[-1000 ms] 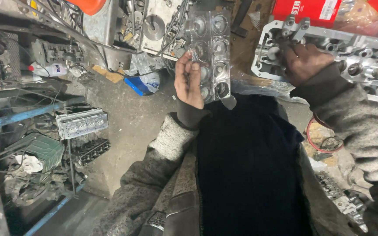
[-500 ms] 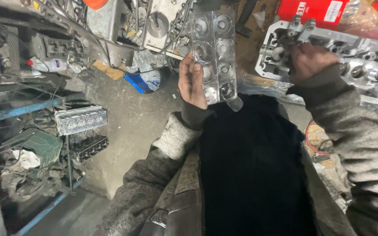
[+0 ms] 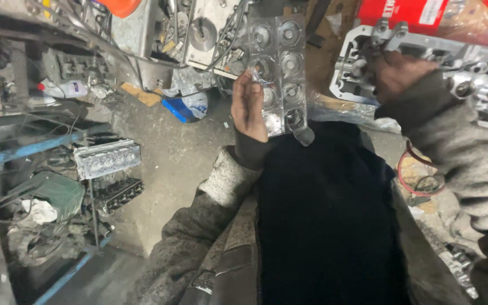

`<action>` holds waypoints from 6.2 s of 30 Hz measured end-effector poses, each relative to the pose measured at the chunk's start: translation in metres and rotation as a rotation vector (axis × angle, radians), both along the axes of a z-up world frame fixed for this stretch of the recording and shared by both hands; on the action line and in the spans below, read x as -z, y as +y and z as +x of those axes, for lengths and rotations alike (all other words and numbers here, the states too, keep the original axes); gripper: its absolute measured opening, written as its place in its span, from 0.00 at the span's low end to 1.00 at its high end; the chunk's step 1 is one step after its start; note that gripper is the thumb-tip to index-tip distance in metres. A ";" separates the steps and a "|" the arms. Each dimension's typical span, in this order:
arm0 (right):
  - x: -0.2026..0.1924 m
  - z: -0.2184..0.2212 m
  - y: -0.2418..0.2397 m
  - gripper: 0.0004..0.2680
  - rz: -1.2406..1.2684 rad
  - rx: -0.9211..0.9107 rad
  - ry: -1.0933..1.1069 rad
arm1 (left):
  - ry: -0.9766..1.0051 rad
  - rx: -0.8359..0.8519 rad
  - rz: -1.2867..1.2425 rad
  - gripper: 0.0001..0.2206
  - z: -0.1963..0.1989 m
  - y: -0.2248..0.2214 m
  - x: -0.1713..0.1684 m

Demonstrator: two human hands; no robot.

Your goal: Inspecting and cleaning engine components, specifically valve lifters and related hardware, in an automotive workshop.

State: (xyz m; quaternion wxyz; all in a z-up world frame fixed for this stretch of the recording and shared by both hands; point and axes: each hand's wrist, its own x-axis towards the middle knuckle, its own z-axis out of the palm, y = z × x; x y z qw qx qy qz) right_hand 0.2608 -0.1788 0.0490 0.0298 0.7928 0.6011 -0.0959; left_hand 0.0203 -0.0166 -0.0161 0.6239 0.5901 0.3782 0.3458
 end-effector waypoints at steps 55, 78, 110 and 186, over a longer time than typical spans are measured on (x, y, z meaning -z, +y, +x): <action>0.040 -0.008 -0.024 0.11 0.257 0.173 0.033 | -0.125 0.161 -0.232 0.18 0.001 -0.005 0.018; -0.010 -0.076 0.002 0.20 0.371 0.363 0.707 | -0.056 0.265 0.020 0.19 0.015 -0.005 -0.016; -0.001 -0.083 -0.001 0.25 0.897 0.389 0.966 | -0.114 0.368 -0.060 0.26 0.007 -0.018 -0.027; 0.023 -0.093 -0.071 0.15 0.670 -0.258 0.435 | 0.084 1.442 -0.104 0.27 0.020 -0.030 0.052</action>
